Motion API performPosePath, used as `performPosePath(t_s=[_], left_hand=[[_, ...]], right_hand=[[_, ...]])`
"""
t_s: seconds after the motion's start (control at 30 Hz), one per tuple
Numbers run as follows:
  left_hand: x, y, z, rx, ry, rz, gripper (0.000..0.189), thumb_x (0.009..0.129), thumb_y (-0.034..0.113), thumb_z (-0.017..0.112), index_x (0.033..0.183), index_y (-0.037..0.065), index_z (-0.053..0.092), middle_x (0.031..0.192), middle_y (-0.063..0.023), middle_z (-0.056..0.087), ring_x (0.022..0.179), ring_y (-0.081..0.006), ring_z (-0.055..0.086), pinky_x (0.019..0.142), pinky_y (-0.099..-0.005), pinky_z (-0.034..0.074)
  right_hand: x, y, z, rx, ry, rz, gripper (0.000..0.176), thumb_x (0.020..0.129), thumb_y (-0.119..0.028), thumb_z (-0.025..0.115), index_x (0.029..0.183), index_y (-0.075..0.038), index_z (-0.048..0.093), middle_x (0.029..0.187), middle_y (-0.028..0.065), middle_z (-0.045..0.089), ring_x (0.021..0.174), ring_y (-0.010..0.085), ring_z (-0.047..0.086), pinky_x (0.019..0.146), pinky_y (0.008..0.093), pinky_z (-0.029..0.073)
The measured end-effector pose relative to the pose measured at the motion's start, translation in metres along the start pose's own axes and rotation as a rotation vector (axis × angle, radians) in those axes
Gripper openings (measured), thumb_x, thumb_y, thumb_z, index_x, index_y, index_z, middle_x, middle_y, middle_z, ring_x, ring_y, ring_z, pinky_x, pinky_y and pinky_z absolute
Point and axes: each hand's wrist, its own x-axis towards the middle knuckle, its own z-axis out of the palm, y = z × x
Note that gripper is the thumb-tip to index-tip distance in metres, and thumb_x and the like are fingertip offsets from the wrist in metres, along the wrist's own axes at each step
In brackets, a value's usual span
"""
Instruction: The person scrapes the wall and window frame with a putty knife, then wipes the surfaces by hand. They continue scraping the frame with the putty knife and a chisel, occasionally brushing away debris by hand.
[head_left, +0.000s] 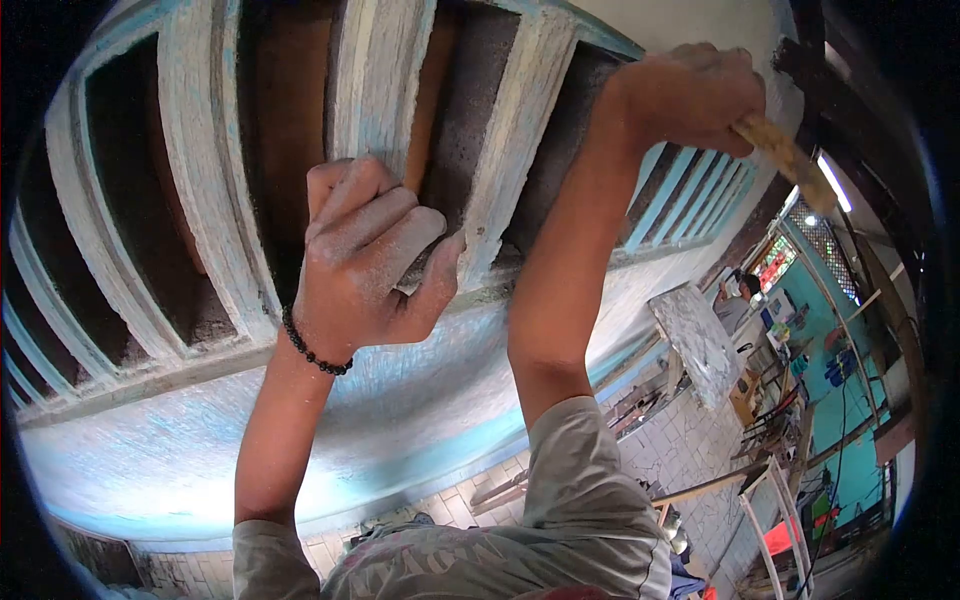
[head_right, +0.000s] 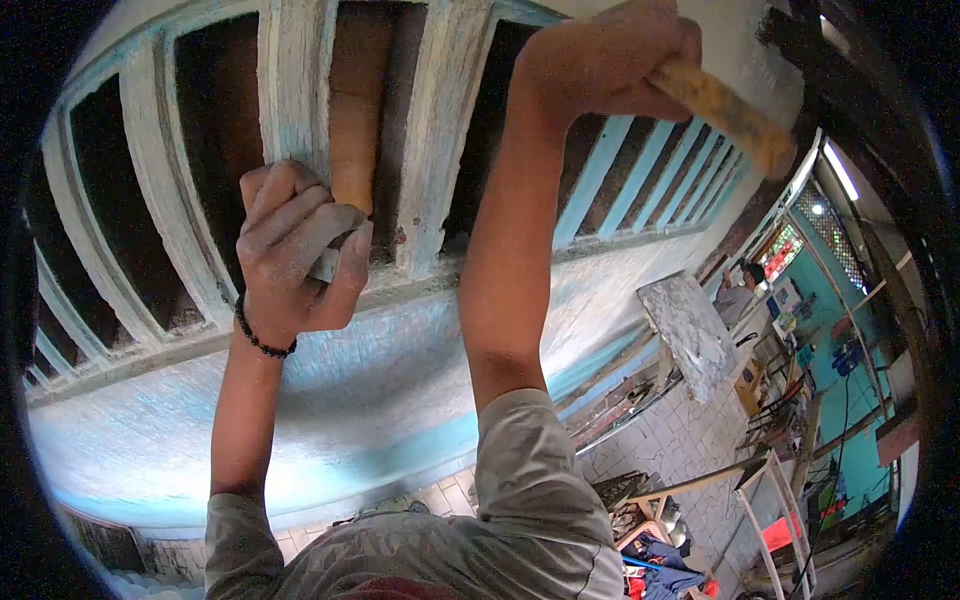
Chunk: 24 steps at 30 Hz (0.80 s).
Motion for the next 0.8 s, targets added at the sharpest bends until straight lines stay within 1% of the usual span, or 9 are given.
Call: performPosePath(t_s=[0.1, 0.2, 0.3, 0.4, 0.5, 0.57, 0.63, 0.7, 0.8], left_hand=[[-0.002, -0.002, 0.001, -0.018, 0.005, 0.006, 0.008, 0.078, 0.013, 0.074, 0.079, 0.006, 0.073, 0.071, -0.0093, 0.065, 0.074, -0.0276, 0.056, 0.083, -0.0410, 0.039], [-0.001, 0.001, -0.002, -0.008, -0.037, -0.026, 0.008, 0.078, 0.014, 0.073, 0.079, 0.006, 0.073, 0.071, -0.0089, 0.065, 0.074, -0.0274, 0.056, 0.083, -0.0409, 0.039], [0.001, 0.001, 0.001, -0.001, 0.009, -0.005, 0.007, 0.079, 0.013, 0.073, 0.079, 0.006, 0.073, 0.071, -0.0076, 0.065, 0.074, -0.0269, 0.057, 0.083, -0.0403, 0.039], [-0.001, 0.000, 0.000, -0.006, -0.014, -0.004, 0.008, 0.079, 0.014, 0.073, 0.079, 0.006, 0.073, 0.071, -0.0075, 0.065, 0.074, -0.0269, 0.057, 0.083, -0.0402, 0.039], [-0.001, 0.001, -0.001, -0.010, -0.036, -0.016, 0.007, 0.079, 0.013, 0.073, 0.079, 0.006, 0.074, 0.071, -0.0087, 0.065, 0.076, -0.0273, 0.057, 0.084, -0.0402, 0.039], [-0.001, 0.000, 0.000, -0.007, -0.025, -0.020, 0.007, 0.079, 0.013, 0.074, 0.079, 0.006, 0.074, 0.072, -0.0087, 0.065, 0.076, -0.0272, 0.057, 0.084, -0.0401, 0.039], [-0.001, 0.002, 0.002, -0.003, 0.012, -0.019, 0.006, 0.079, 0.012, 0.073, 0.079, 0.006, 0.073, 0.071, -0.0080, 0.066, 0.077, -0.0273, 0.057, 0.085, -0.0401, 0.039], [-0.002, 0.002, 0.002, -0.001, 0.011, -0.015, 0.007, 0.079, 0.013, 0.074, 0.079, 0.006, 0.074, 0.072, -0.0083, 0.066, 0.078, -0.0279, 0.058, 0.085, -0.0404, 0.040], [-0.002, 0.000, -0.001, 0.000, -0.024, -0.020, 0.008, 0.079, 0.013, 0.074, 0.080, 0.005, 0.074, 0.073, -0.0092, 0.066, 0.078, -0.0286, 0.059, 0.086, -0.0409, 0.040]], right_hand=[[-0.019, 0.054, 0.031, -1.434, 0.392, -0.552, 0.053, 0.099, -0.032, 0.066, 0.135, -0.013, 0.032, 0.110, 0.0091, 0.045, 0.078, 0.0153, 0.053, 0.065, 0.0314, 0.050], [-0.016, 0.045, 0.024, -1.402, 0.284, -0.551, 0.051, 0.098, -0.031, 0.066, 0.131, -0.009, 0.034, 0.109, 0.0079, 0.042, 0.074, 0.0162, 0.052, 0.061, 0.0300, 0.048], [-0.023, 0.052, 0.033, -1.565, 0.427, -0.500, 0.051, 0.098, -0.031, 0.065, 0.131, -0.007, 0.033, 0.108, 0.0076, 0.041, 0.073, 0.0169, 0.052, 0.061, 0.0311, 0.050], [-0.018, 0.037, 0.041, -1.518, 0.247, -0.394, 0.049, 0.099, -0.031, 0.063, 0.130, -0.007, 0.033, 0.108, 0.0078, 0.040, 0.073, 0.0168, 0.053, 0.062, 0.0328, 0.051], [-0.015, 0.049, 0.022, -1.425, 0.458, -0.607, 0.048, 0.099, -0.029, 0.064, 0.129, -0.007, 0.033, 0.109, 0.0101, 0.040, 0.073, 0.0182, 0.055, 0.065, 0.0355, 0.052], [0.010, -0.014, -0.025, -0.851, 0.033, -0.110, 0.054, 0.096, -0.028, 0.067, 0.132, -0.007, 0.032, 0.110, 0.0109, 0.039, 0.078, 0.0199, 0.056, 0.069, 0.0357, 0.053], [0.008, -0.018, -0.020, -0.860, 0.040, -0.059, 0.059, 0.094, -0.027, 0.069, 0.134, -0.006, 0.030, 0.110, 0.0116, 0.038, 0.082, 0.0212, 0.056, 0.071, 0.0358, 0.054], [-0.018, 0.050, 0.041, -1.460, 0.463, -0.463, 0.064, 0.092, -0.026, 0.070, 0.136, -0.006, 0.029, 0.110, 0.0122, 0.038, 0.084, 0.0222, 0.055, 0.073, 0.0357, 0.054], [-0.022, 0.069, 0.049, -1.421, 0.504, -0.601, 0.067, 0.090, -0.024, 0.070, 0.137, -0.006, 0.027, 0.109, 0.0120, 0.037, 0.086, 0.0219, 0.055, 0.074, 0.0348, 0.053]])
